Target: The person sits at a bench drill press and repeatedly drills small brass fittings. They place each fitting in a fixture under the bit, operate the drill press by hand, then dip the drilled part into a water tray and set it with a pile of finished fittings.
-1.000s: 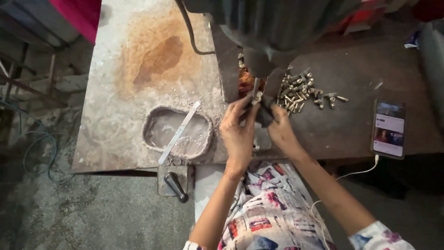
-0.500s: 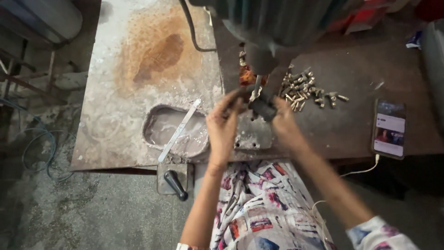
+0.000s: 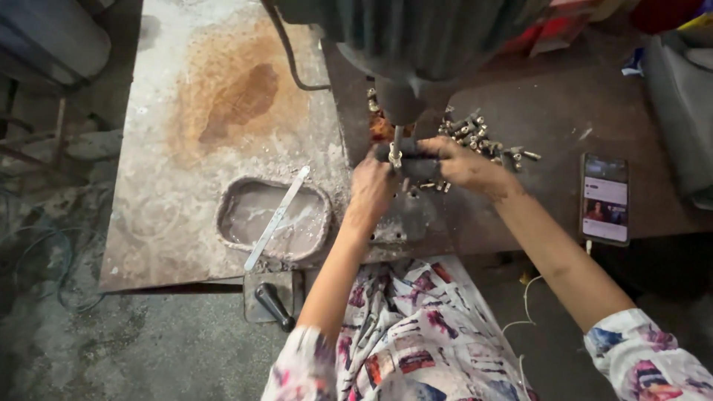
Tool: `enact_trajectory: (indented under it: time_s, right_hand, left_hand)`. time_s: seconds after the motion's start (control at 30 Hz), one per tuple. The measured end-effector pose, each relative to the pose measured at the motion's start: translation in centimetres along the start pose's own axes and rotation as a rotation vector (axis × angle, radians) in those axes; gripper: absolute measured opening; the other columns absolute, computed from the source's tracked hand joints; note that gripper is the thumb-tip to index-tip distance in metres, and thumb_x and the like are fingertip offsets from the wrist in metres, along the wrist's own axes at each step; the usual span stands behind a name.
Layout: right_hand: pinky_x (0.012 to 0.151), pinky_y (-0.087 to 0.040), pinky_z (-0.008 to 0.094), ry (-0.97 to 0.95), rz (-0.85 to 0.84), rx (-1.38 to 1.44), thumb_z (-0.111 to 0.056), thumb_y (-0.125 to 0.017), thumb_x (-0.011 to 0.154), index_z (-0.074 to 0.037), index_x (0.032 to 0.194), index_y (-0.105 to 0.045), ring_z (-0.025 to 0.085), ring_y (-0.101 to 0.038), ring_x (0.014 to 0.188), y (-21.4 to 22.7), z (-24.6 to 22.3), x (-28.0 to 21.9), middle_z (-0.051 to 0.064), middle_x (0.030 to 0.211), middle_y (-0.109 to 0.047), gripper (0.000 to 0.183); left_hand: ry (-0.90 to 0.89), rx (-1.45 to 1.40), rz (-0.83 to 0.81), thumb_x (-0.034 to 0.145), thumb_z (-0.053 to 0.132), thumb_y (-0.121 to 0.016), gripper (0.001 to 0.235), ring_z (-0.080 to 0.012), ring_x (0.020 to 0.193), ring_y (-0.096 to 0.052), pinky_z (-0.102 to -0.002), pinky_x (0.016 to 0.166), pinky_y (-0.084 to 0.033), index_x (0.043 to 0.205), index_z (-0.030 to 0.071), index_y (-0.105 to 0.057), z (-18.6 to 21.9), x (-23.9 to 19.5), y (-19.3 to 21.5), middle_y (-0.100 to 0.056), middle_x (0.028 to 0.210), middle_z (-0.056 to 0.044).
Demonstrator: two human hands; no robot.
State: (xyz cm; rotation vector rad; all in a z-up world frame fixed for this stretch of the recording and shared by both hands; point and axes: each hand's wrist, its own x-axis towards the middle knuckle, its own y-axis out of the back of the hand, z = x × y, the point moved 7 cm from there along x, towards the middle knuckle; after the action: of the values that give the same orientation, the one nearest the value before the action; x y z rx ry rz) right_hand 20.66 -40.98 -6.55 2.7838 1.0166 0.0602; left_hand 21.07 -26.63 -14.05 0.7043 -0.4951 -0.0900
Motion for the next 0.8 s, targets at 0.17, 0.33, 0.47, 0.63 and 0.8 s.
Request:
enact_trajectory:
  time_s: [0.17, 0.33, 0.47, 0.63, 0.8]
  right_hand:
    - [0.096, -0.05, 0.034, -0.085, 0.025, -0.168, -0.019, -0.068, 0.092, -0.002, 0.133, -0.068, 0.021, -0.061, 0.113, 0.3, -1.9, 0.4, 0.011, 0.122, -0.068, 0.044]
    - [0.096, -0.05, 0.033, -0.125, -0.071, -0.271, -0.021, -0.069, 0.091, -0.002, 0.129, -0.07, 0.02, -0.063, 0.114, 2.0, -0.5, 2.0, 0.01, 0.121, -0.071, 0.042]
    - [0.097, -0.049, 0.032, -0.007, -0.072, -0.322, -0.02, -0.068, 0.092, 0.0, 0.131, -0.064, 0.019, -0.059, 0.118, 3.0, 0.9, 1.9, 0.008, 0.127, -0.064, 0.043]
    - [0.094, -0.052, 0.033, -0.107, -0.089, -0.172, -0.017, -0.065, 0.091, 0.001, 0.124, -0.07, 0.018, -0.065, 0.107, -0.1, -4.0, 0.5, 0.008, 0.114, -0.071, 0.038]
    - [0.096, -0.055, 0.032, -0.1, -0.121, -0.101, -0.014, -0.06, 0.09, 0.0, 0.124, -0.071, 0.016, -0.071, 0.103, -0.8, -5.5, 0.3, 0.008, 0.109, -0.077, 0.038]
  left_hand:
    - [0.165, 0.279, 0.056, 0.084, 0.024, -0.077, 0.036, -0.0364, 0.116, -0.057, -0.046, 0.09, -0.053, 0.112, 0.004, -0.067, 6.7, -5.4, 8.0, -0.062, 0.12, -0.015]
    - [0.127, 0.392, 0.046, 0.082, 0.02, -0.071, 0.044, -0.0368, 0.115, -0.057, -0.045, 0.089, -0.053, 0.123, 0.004, -0.065, 7.2, -6.3, 3.5, -0.061, 0.121, -0.015]
    - [-0.081, 0.383, 0.186, 0.093, 0.014, -0.056, 0.032, -0.0378, 0.124, -0.06, -0.048, 0.087, -0.054, 0.123, 0.01, -0.067, 8.6, -2.7, -3.8, -0.068, 0.124, -0.01]
    - [0.076, 0.297, -0.109, 0.099, 0.025, -0.053, 0.026, -0.0311, 0.097, -0.072, -0.049, 0.08, -0.056, 0.11, 0.013, -0.072, 3.5, 0.3, -11.1, -0.074, 0.098, -0.012]
    - [0.18, 0.315, 0.046, 0.089, 0.016, -0.062, 0.016, -0.0325, 0.089, -0.072, -0.046, 0.071, -0.056, 0.096, 0.013, -0.076, 8.7, -4.6, -1.7, -0.075, 0.092, -0.011]
